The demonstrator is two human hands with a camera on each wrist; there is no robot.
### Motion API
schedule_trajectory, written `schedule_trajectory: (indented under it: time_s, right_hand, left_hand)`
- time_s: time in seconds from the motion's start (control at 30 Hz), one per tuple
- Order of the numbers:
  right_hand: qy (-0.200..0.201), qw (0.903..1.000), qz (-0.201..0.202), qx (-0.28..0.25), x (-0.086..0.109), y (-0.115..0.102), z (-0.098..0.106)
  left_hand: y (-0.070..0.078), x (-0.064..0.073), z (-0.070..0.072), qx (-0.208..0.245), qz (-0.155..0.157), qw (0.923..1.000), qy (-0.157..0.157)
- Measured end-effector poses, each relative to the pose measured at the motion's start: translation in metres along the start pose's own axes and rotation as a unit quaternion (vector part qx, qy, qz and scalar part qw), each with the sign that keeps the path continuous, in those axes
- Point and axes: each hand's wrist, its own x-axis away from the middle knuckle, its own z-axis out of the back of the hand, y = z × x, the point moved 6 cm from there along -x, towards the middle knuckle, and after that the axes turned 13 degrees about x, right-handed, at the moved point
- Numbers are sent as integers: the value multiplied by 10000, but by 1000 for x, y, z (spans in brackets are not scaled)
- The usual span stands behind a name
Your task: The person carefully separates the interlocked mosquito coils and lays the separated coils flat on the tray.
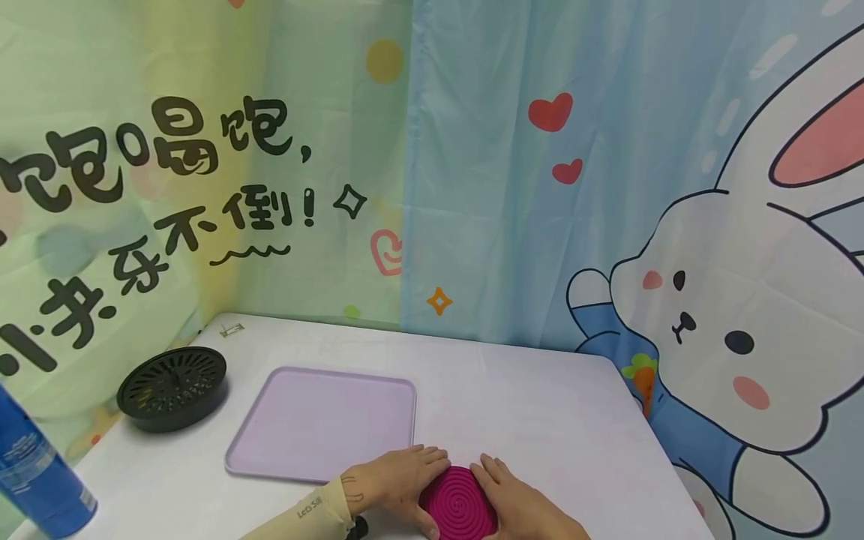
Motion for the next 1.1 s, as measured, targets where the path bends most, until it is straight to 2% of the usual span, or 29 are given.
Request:
schedule_trajectory:
  time_s: [0.1, 0.37, 0.6, 0.9, 1.03, 1.1]
  right_hand:
    - [124, 9998, 113, 123, 1, -2, 2]
    - [180, 9997, 99, 150, -1, -3, 3]
    - [-125, 9996, -91, -228, -6, -6, 2]
    - [72, 9983, 310, -486, -7, -14, 6]
    - [174, 9980, 420, -448, -9, -15, 8]
    - [316, 9972, 603, -302, -11, -16, 9]
  left_hand:
    - [0, -1, 0, 41, 29, 10000, -50]
    - [2, -2, 1, 198, -115, 9997, -102]
    - [3, -5, -1, 464, -200, 9987, -49]
    - [8, -5, 2, 469, -389, 9981, 83]
    - [8, -5, 2, 470, -483, 9977, 104]
    - [7, -6, 1, 490, -502, 9975, 99]
